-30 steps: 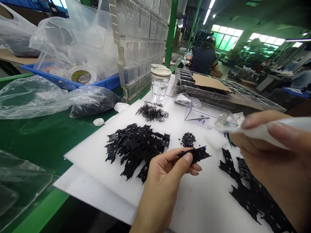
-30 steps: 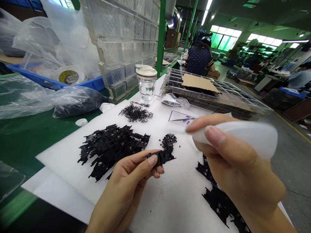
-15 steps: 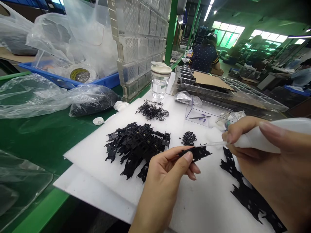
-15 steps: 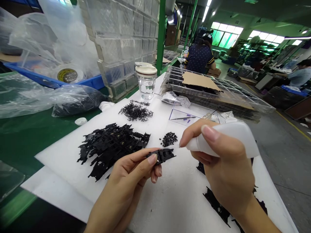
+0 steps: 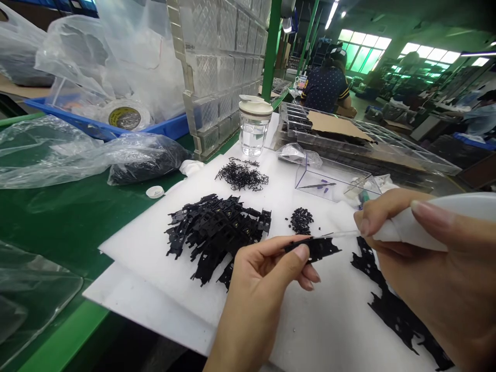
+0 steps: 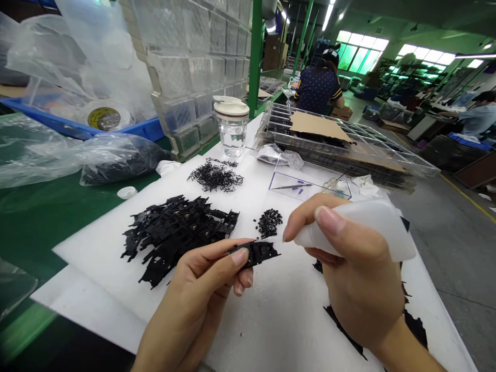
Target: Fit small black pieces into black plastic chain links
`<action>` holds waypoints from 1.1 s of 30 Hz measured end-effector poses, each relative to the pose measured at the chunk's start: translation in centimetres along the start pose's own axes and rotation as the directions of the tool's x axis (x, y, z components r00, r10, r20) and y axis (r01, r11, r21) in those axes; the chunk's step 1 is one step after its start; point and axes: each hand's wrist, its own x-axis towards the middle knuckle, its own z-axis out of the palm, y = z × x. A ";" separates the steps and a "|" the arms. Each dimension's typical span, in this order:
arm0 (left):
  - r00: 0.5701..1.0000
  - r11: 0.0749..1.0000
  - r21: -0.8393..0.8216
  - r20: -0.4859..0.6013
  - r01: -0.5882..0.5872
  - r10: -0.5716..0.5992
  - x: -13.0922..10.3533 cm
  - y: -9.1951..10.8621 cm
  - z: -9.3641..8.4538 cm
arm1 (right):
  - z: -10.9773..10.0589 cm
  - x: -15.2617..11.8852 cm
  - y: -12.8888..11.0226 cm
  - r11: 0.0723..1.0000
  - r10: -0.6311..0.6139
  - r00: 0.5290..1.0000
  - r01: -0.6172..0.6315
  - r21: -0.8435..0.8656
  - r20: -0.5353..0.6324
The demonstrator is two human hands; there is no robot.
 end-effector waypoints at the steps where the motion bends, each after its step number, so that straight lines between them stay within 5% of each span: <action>1: 1.000 1.000 0.002 0.001 0.004 -0.004 0.0 0.0 0.0 | 0.0 -0.1 0.1 1.000 -0.005 1.000 0.005 0.000 0.003; 33: 1.000 1.000 0.015 -0.003 0.021 -0.021 0.0 0.4 0.2 | 0.5 -0.1 0.2 0.999 -0.031 0.998 0.032 0.025 -0.050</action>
